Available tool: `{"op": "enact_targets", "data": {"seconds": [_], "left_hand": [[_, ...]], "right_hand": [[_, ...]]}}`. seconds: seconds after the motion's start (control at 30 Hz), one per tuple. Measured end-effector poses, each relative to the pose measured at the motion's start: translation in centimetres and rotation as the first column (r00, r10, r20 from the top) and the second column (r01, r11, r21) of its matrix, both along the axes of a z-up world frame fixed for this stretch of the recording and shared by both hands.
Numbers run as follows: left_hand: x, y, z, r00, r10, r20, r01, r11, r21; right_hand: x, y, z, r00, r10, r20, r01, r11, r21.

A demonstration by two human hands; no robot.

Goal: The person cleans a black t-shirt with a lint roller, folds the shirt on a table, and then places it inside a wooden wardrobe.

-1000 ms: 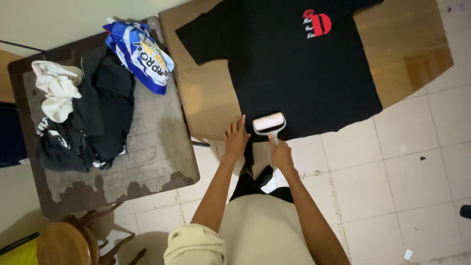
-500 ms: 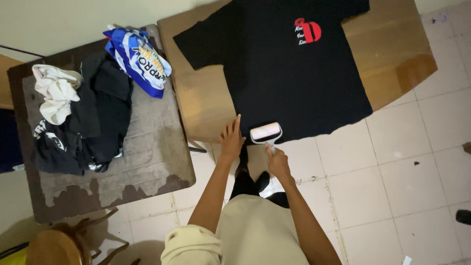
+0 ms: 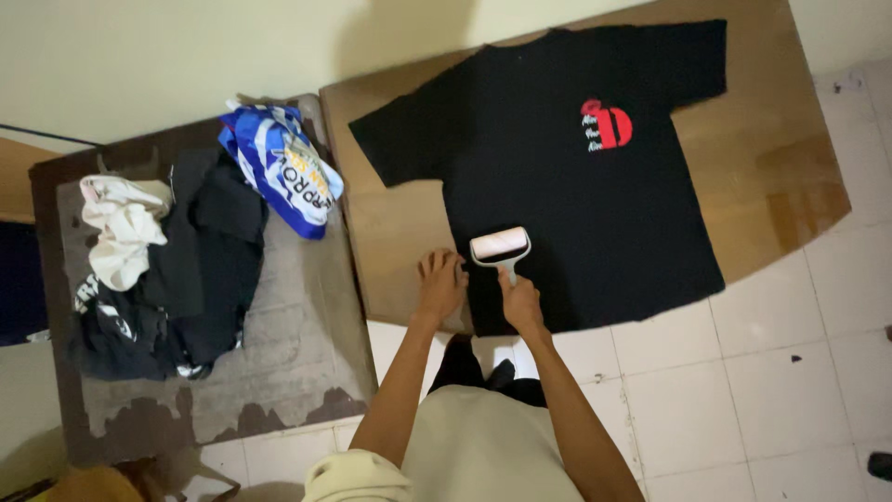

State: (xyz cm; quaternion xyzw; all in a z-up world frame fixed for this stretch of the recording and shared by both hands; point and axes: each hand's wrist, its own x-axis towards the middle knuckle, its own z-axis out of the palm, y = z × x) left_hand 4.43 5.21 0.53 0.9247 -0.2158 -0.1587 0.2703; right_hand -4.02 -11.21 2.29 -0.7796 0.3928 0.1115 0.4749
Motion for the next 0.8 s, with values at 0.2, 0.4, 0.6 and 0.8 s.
{"op": "enact_targets", "data": {"seconds": [0.2, 0.4, 0.6, 0.8], "left_hand": [[6.8, -1.1, 0.8, 0.992, 0.117, 0.049, -0.107, 0.980, -0.170], [14.2, -2.7, 0.7, 0.981, 0.095, 0.167, -0.069, 0.985, -0.155], [18.2, -2.7, -0.3, 0.983, 0.008, 0.183, -0.012, 1.000, 0.022], [18.5, -2.0, -2.3, 0.942, -0.041, 0.334, 0.023, 0.998, 0.056]], "right_hand": [[6.5, -1.0, -0.8, 0.999, 0.005, 0.052, -0.005, 1.000, 0.002], [12.7, -1.8, -1.6, 1.000, 0.002, 0.030, 0.000, 0.999, -0.033], [18.9, -2.8, -1.2, 0.997, 0.043, 0.071, -0.039, 0.998, -0.055], [24.5, -3.8, 0.0, 0.999, 0.040, 0.035, -0.039, 0.999, -0.028]]}}
